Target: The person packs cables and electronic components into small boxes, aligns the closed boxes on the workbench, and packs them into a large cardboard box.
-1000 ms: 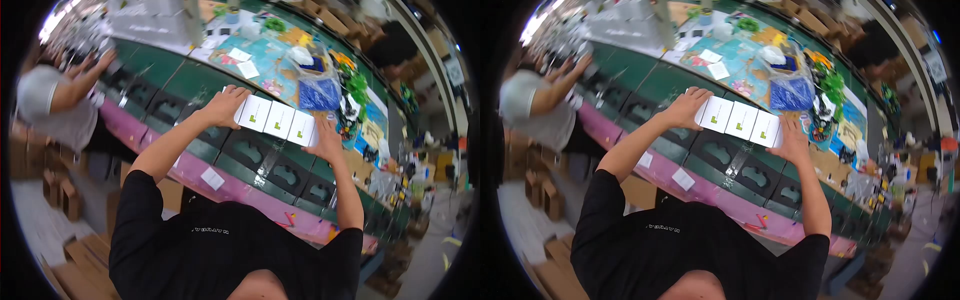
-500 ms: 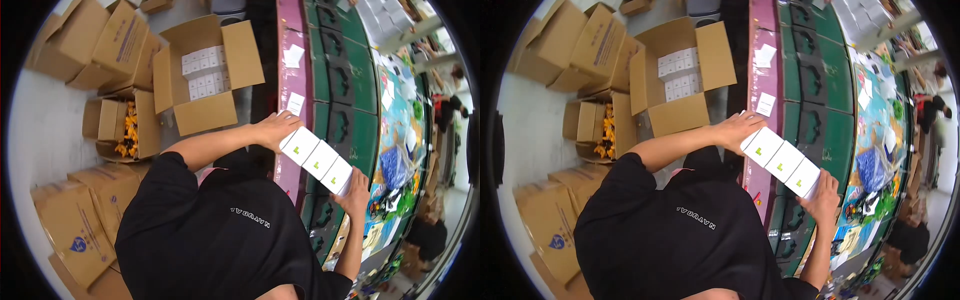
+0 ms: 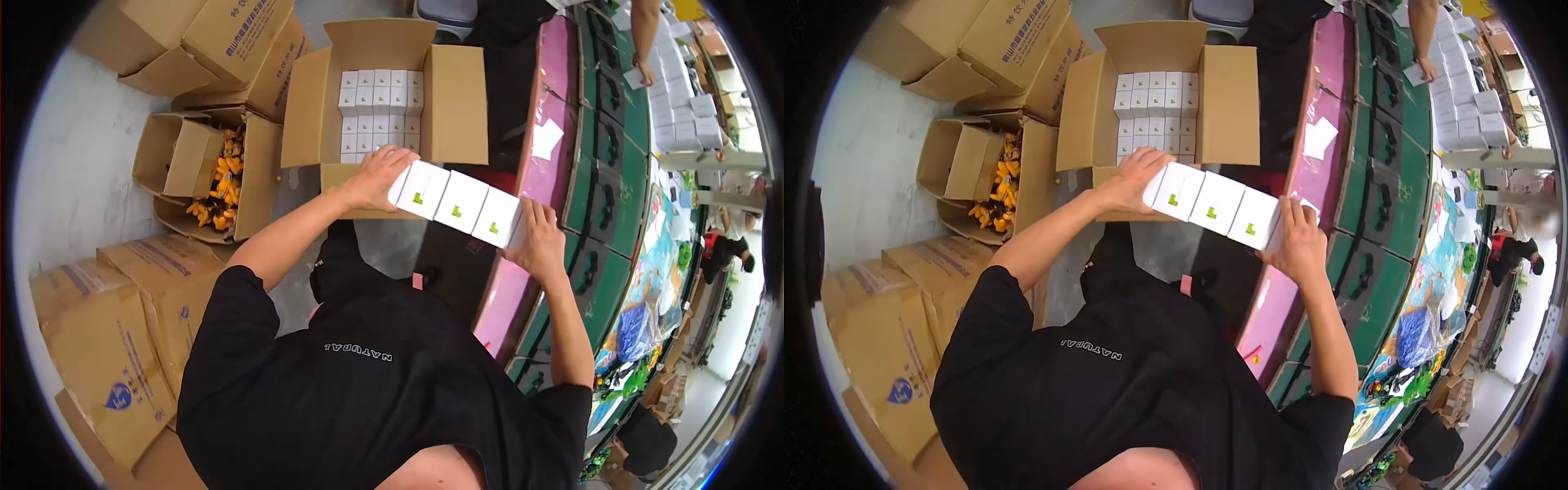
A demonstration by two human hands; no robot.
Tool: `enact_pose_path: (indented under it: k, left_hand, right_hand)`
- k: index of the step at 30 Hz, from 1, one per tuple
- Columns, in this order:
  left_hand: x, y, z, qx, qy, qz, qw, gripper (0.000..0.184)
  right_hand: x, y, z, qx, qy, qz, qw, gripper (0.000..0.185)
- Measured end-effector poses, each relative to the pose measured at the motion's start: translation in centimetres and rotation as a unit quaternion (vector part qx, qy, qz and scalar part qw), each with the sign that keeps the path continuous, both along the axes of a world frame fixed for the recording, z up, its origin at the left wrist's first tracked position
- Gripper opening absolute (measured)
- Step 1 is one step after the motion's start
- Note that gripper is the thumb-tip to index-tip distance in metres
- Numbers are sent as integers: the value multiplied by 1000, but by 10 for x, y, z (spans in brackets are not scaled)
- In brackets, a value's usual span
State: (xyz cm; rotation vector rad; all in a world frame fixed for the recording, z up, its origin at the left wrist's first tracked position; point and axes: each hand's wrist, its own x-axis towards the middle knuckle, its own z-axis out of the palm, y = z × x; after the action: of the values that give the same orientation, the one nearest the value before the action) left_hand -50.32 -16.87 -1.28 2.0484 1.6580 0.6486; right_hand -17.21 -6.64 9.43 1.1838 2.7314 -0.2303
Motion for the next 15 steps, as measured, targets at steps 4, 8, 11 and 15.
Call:
enact_pose_path:
  k: [4,8,11,15]
  left_hand:
    - [-105,32,-47,-19,31,11,999,93]
    - [-194,69,-108,-6,23,23,999,93]
    - [-240,87,-157,-25,3,47,999,93]
    - [-281,106,-206,-1,9,100,995,88]
  right_hand:
    - [-104,38,-39,8,7,18,1000,101]
    - [-203,88,-100,-21,-13,25,999,99]
    - [-261,127,-157,-25,11,59,998,97]
    - [-314,179,-233,-44,-22,95,994,100]
